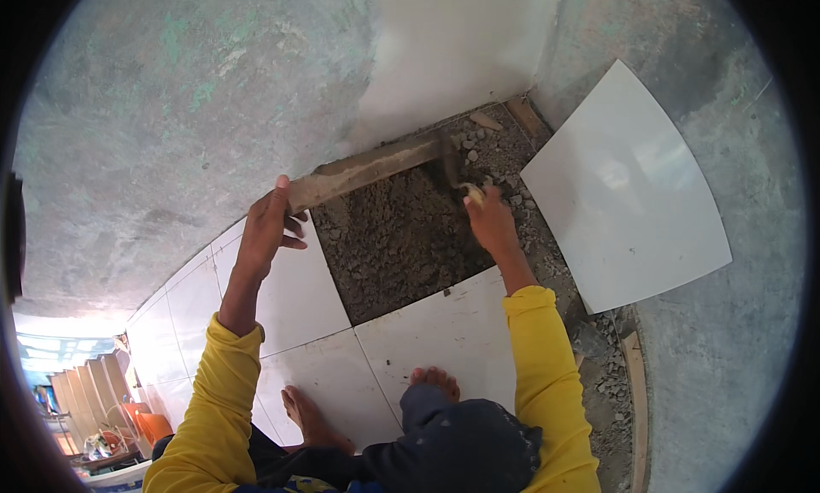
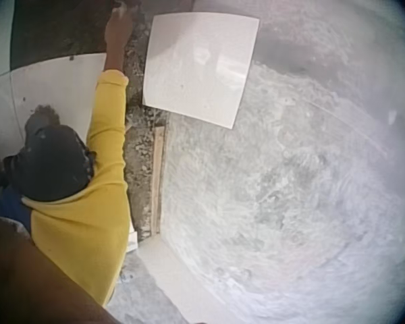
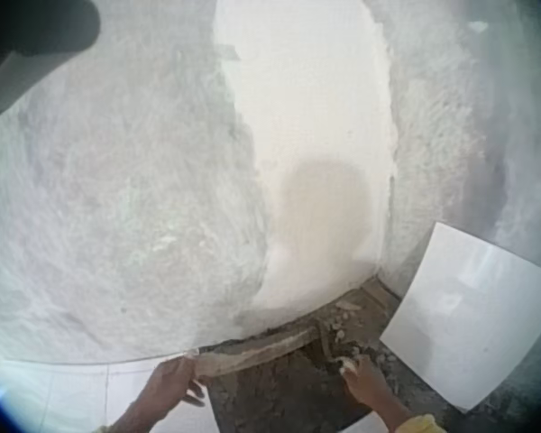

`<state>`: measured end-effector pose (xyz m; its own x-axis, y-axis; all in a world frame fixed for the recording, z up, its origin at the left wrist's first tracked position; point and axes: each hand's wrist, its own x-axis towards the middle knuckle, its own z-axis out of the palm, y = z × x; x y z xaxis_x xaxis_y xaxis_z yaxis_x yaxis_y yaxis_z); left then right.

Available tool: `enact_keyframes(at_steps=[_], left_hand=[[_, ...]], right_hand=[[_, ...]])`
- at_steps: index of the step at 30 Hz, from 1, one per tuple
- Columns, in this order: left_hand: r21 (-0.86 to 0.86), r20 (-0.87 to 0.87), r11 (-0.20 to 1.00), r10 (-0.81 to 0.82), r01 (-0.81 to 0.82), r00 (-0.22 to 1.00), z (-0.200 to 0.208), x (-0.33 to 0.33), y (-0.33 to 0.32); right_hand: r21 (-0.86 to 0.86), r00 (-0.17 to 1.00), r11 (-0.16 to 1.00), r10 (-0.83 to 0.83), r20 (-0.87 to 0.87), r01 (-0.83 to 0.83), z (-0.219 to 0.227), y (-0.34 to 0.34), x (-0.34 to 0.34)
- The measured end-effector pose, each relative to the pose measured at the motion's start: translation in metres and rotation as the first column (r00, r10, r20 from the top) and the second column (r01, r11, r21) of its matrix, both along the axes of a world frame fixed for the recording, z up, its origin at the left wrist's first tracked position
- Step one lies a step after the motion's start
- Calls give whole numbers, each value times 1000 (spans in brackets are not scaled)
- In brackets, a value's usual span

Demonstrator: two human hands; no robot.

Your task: The person spreads cement on the floor using a trowel and places white tiles onto the prepared surface. They use a wooden plank to level the cement and a rubber mallet to tap the tiles into place.

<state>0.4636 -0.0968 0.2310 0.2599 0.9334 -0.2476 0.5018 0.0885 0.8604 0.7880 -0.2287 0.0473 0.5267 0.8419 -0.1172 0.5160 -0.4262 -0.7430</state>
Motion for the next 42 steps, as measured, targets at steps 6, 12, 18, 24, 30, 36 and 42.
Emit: enact_keyframes(at_steps=[6,12,18,24,30,36,42], left_hand=[[113,227,994,-21,-5,974,0,3,-1],[189,180,980,-99,65,979,41,7,-33],[161,110,977,-158,140,981,38,15,-39],[151,113,984,-107,90,988,26,1,-24],[169,127,979,-141,118,982,27,0,-22],[266,-23,903,-343,337,939,21,-10,-17],[283,-208,869,-356,405,911,34,-13,-26]], right_hand=[[123,537,930,-90,-839,347,36,-30,-43],[69,272,979,14,-962,191,59,-32,-76],[65,454,994,18,-891,87,39,-52,-126],[-106,533,994,-108,-839,34,44,-147,-150],[-22,695,994,-89,-713,105,56,-164,-132],[343,998,938,-56,-4,54,81,-140,-79],[181,818,916,215,534,-359,166,-121,-57]])
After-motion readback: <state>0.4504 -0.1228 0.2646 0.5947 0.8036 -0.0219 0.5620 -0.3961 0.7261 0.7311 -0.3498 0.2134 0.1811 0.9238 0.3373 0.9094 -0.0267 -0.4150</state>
